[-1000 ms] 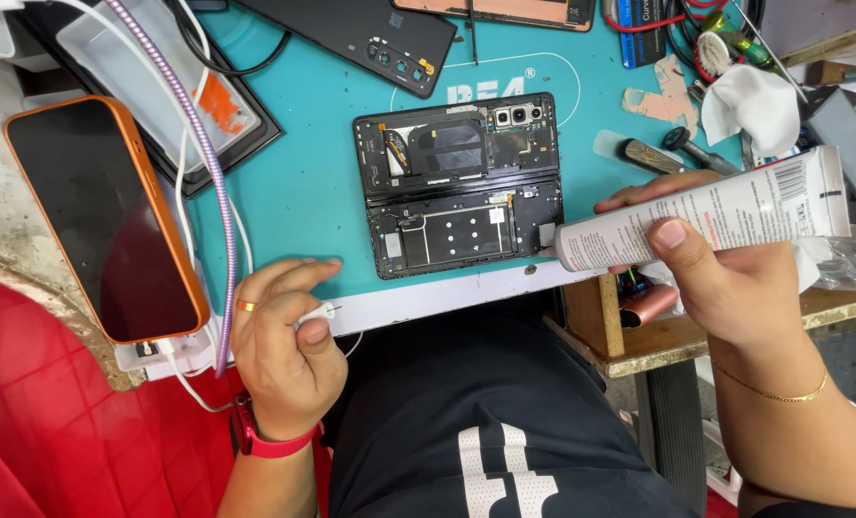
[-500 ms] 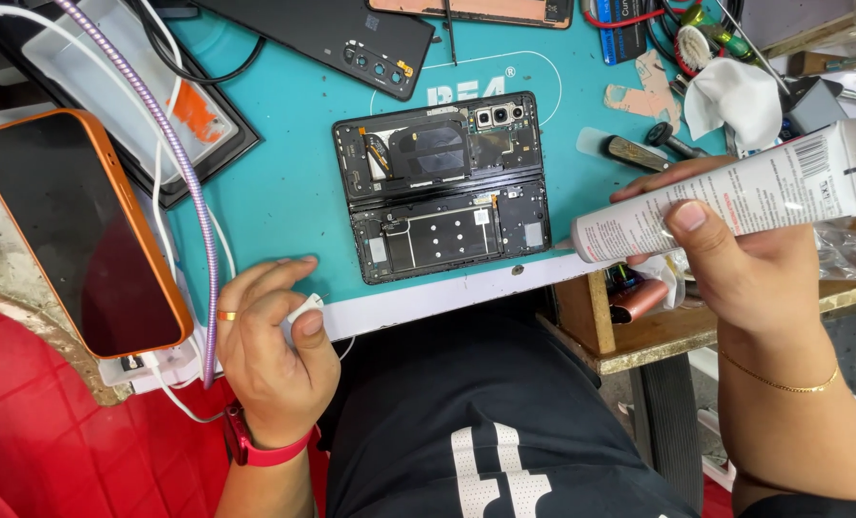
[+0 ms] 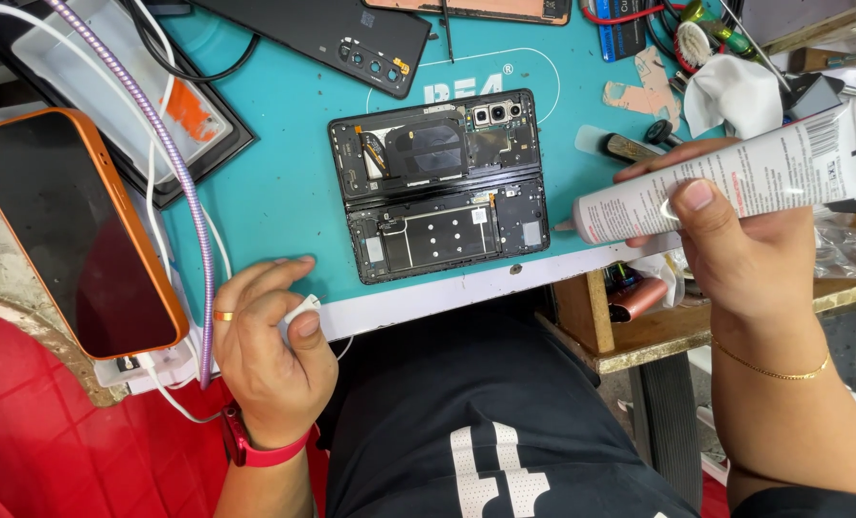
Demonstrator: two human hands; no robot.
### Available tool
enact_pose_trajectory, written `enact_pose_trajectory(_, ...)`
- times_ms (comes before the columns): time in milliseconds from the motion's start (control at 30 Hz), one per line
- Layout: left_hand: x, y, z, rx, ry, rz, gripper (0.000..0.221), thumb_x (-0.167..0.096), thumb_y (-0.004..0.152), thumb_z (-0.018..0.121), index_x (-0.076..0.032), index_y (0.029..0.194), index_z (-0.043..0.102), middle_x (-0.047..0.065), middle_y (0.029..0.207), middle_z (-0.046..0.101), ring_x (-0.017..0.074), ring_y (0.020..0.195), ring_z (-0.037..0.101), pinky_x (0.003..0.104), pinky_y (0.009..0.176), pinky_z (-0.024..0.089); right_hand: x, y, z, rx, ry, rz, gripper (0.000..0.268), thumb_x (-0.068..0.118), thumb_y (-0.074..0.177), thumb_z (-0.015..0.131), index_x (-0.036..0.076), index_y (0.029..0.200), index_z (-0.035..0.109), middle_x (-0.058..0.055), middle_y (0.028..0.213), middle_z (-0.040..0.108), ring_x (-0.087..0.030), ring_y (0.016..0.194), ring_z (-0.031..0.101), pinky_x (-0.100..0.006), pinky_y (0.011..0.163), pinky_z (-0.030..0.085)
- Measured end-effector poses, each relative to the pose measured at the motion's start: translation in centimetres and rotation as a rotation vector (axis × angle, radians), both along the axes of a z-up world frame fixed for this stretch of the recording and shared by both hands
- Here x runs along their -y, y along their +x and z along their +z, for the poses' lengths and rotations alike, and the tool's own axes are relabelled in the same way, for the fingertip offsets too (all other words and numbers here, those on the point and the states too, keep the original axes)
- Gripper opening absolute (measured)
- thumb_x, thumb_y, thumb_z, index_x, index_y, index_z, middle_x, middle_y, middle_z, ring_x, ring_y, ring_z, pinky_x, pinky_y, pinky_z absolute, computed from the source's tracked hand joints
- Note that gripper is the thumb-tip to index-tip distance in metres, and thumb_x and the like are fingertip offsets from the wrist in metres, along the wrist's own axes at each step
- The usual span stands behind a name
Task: The person uses a metal tool to pry open a smartphone casing and then applies a white adhesive from a tube along the internal frame. They use a cotton swab to clean the applied adhesive and handle various phone components and tools on a cluttered workbench.
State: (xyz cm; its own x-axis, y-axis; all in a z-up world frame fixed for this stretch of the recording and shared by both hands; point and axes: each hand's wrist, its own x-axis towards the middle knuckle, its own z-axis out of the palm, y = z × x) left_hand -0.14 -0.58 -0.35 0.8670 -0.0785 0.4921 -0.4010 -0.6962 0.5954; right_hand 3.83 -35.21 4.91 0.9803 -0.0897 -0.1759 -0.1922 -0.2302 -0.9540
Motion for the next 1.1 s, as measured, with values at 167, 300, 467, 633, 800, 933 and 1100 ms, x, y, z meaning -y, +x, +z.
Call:
enact_pose_trajectory(167,0.0,0.0,0.0,-0.006,-0.003,0.001,0.036,-0.027,0.112,0.034,0.002,0.094,0.047,0.024,0.104,0.073,0.0442,0.1,0.067,0.047,0.086,0.053,0.6,0.1,-0.9,0.025,0.071,0.004,0.043,0.036,0.1,0.059,-0.003,0.118,0.058,-0.024,0.111,0.069,-0.03,0.072,0.069,-0.032,0.049,0.06)
enact_pose_trajectory(300,0.0,0.0,0.1,-0.011,0.002,0.003,0.036,-0.027,0.112,0.033,0.001,0.094,0.047,0.023,0.103,0.073,0.0429,0.1,0.067,0.046,0.086,0.053,0.3,0.1,-0.5,0.024,0.016,0.017,0.042,0.037,0.1,0.059,-0.003,0.114,0.058,-0.024,0.108,0.069,-0.031,0.08,0.071,-0.033,0.052,0.062)
enact_pose_trajectory(467,0.0,0.1,0.1,-0.009,0.0,0.004,0.036,-0.027,0.112,0.033,0.001,0.095,0.047,0.023,0.103,0.073,0.0425,0.1,0.067,0.046,0.087,0.053,0.8,0.0,-0.6,0.092,-0.053,0.078,0.04,0.035,0.103,0.056,-0.004,0.111,0.06,-0.023,0.109,0.07,-0.027,0.078,0.069,-0.033,0.061,0.058)
enact_pose_trajectory(633,0.0,0.1,0.1,-0.004,-0.007,0.0,0.038,-0.029,0.111,0.032,0.001,0.093,0.048,0.023,0.103,0.073,0.0435,0.099,0.068,0.047,0.086,0.052,0.5,-0.3,-0.4,0.066,-0.069,0.084,0.043,0.034,0.102,0.054,-0.008,0.112,0.057,-0.025,0.11,0.069,-0.027,0.058,0.063,-0.033,0.053,0.053)
enact_pose_trajectory(800,0.1,0.3,0.7,0.012,0.002,-0.009,0.04,-0.028,0.111,0.032,0.002,0.092,0.049,0.024,0.103,0.073,0.043,0.097,0.067,0.048,0.088,0.052,1.3,-0.9,-0.7,0.056,0.158,0.086,0.039,0.036,0.102,0.06,0.0,0.115,0.059,-0.023,0.112,0.07,-0.026,0.062,0.069,-0.032,0.052,0.063)
enact_pose_trajectory(933,0.0,0.4,0.5,0.011,0.001,-0.024,0.038,-0.029,0.111,0.032,0.0,0.092,0.048,0.022,0.103,0.073,0.0424,0.096,0.068,0.047,0.085,0.051,-1.3,-0.9,-1.5,0.07,0.211,0.087,0.042,0.042,0.099,0.063,0.004,0.116,0.06,-0.018,0.112,0.069,-0.03,0.107,0.076,-0.031,0.061,0.068)
enact_pose_trajectory(1100,-0.1,0.3,0.3,0.027,-0.004,-0.017,0.037,-0.028,0.111,0.032,0.0,0.094,0.048,0.022,0.103,0.072,0.0417,0.096,0.068,0.046,0.084,0.051,-6.3,0.2,0.2,0.043,0.015,0.194,0.044,0.036,0.097,0.056,-0.005,0.112,0.059,-0.024,0.112,0.07,-0.033,0.095,0.074,-0.037,0.072,0.066)
